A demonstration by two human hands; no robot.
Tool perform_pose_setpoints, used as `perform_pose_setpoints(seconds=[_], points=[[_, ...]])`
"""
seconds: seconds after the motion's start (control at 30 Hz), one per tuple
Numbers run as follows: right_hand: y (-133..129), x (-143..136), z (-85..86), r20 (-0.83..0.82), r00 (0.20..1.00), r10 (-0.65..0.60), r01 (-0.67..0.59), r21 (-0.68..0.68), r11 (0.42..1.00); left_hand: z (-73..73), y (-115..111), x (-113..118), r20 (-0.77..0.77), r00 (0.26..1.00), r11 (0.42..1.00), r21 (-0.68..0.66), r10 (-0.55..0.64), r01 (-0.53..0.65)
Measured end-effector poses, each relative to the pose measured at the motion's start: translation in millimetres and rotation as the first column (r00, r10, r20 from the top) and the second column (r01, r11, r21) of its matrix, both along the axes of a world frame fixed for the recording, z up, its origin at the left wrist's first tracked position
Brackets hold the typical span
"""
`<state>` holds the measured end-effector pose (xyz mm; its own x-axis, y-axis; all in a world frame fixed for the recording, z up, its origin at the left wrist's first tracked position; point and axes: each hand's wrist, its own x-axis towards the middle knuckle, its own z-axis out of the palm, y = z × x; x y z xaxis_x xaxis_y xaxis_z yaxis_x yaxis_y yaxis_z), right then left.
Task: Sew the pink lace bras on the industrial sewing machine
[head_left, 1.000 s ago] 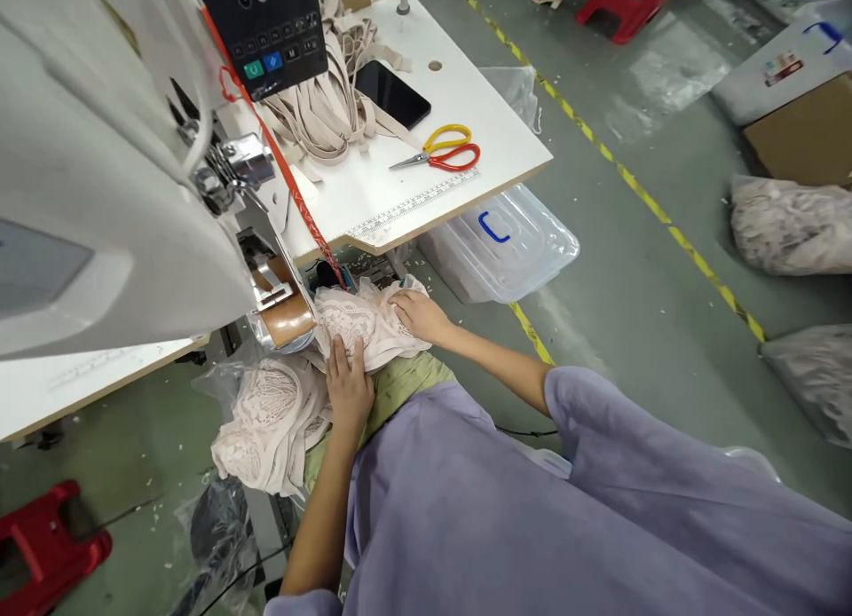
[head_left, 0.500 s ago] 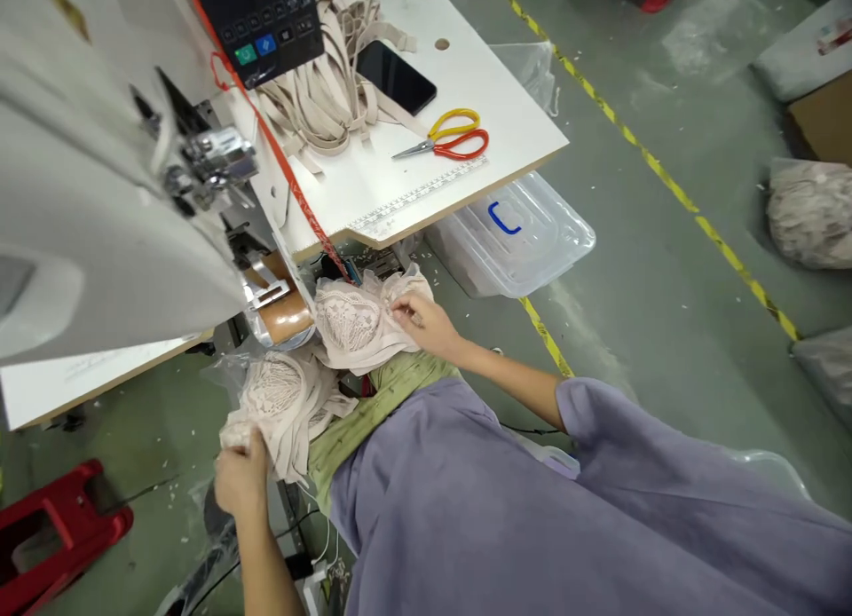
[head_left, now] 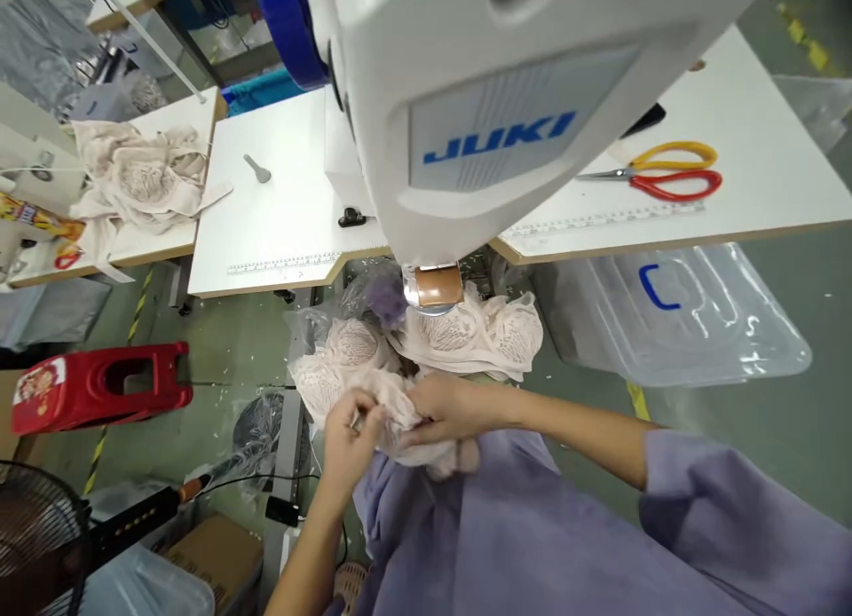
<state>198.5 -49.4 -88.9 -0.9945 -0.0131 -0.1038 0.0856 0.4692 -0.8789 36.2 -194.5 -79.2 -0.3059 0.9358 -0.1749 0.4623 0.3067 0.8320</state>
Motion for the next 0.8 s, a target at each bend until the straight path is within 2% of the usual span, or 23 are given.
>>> perform_pose_setpoints(seconds=[0.07, 0.13, 0.2, 0.27, 0.33, 0.4, 0.47, 0.53, 0.57, 0.63, 0.67, 0.7, 0.73, 0.8], points=[[7, 21, 19.3, -0.013, 0.997, -0.081, 0.079, -0.080, 0.994, -10.0, 16, -8, 0.293, 0.955, 0.998, 0.019, 0.051, -0.059], [13, 44, 36.8, -0.025, 0.990, -0.141, 0.137, -0.127, 0.982, -22.8, 33, -11, 0.514, 0.858, 0.996, -0.069, -0.008, 0.050], [17, 65, 50.8, -0.014, 0.981, -0.196, 0.193, -0.113, 0.975, -30.7, 47, -7, 0.610, 0.791, 0.981, -0.114, -0.059, 0.160], [22, 85, 60.7, 0.057, 0.961, -0.270, 0.274, -0.065, 0.960, -28.3, 61, -1, 0.617, 0.782, 0.975, -0.104, -0.090, 0.195], [28, 104, 66.8, 0.176, 0.925, -0.336, 0.344, -0.014, 0.939, -14.6, 74, 7, 0.575, 0.805, 0.969, -0.080, -0.146, 0.233], [36, 121, 69.7, 0.299, 0.886, -0.353, 0.357, 0.044, 0.933, 6.6, 87, 16, 0.440, 0.859, 0.953, -0.023, -0.261, 0.301], [44, 132, 69.3, 0.337, 0.840, -0.424, 0.398, 0.147, 0.905, 29.7, 100, 28, 0.277, 0.874, 0.913, 0.040, -0.400, 0.406], [53, 133, 66.0, 0.257, 0.799, -0.544, 0.498, 0.225, 0.837, 50.1, 110, 42, 0.206, 0.819, 0.843, 0.070, -0.535, 0.533], [56, 130, 63.5, 0.192, 0.793, -0.579, 0.543, 0.210, 0.813, 58.4, 114, 49, 0.198, 0.782, 0.804, 0.067, -0.591, 0.590], [62, 119, 58.1, 0.089, 0.832, -0.548, 0.544, 0.065, 0.836, 70.9, 120, 57, 0.161, 0.735, 0.748, 0.038, -0.659, 0.662], [64, 112, 55.7, 0.050, 0.856, -0.515, 0.516, -0.017, 0.856, 75.5, 123, 58, 0.114, 0.740, 0.746, 0.016, -0.663, 0.666], [66, 104, 53.9, 0.016, 0.865, -0.501, 0.501, -0.077, 0.862, 79.2, 126, 56, 0.048, 0.766, 0.767, -0.005, -0.641, 0.642], [68, 96, 52.8, -0.012, 0.854, -0.520, 0.516, -0.109, 0.850, 82.4, 129, 52, -0.027, 0.803, 0.803, -0.018, -0.596, 0.595], [73, 82, 52.6, -0.052, 0.784, -0.618, 0.611, -0.108, 0.784, 87.9, 138, 40, -0.126, 0.875, 0.884, -0.022, -0.467, 0.468]])
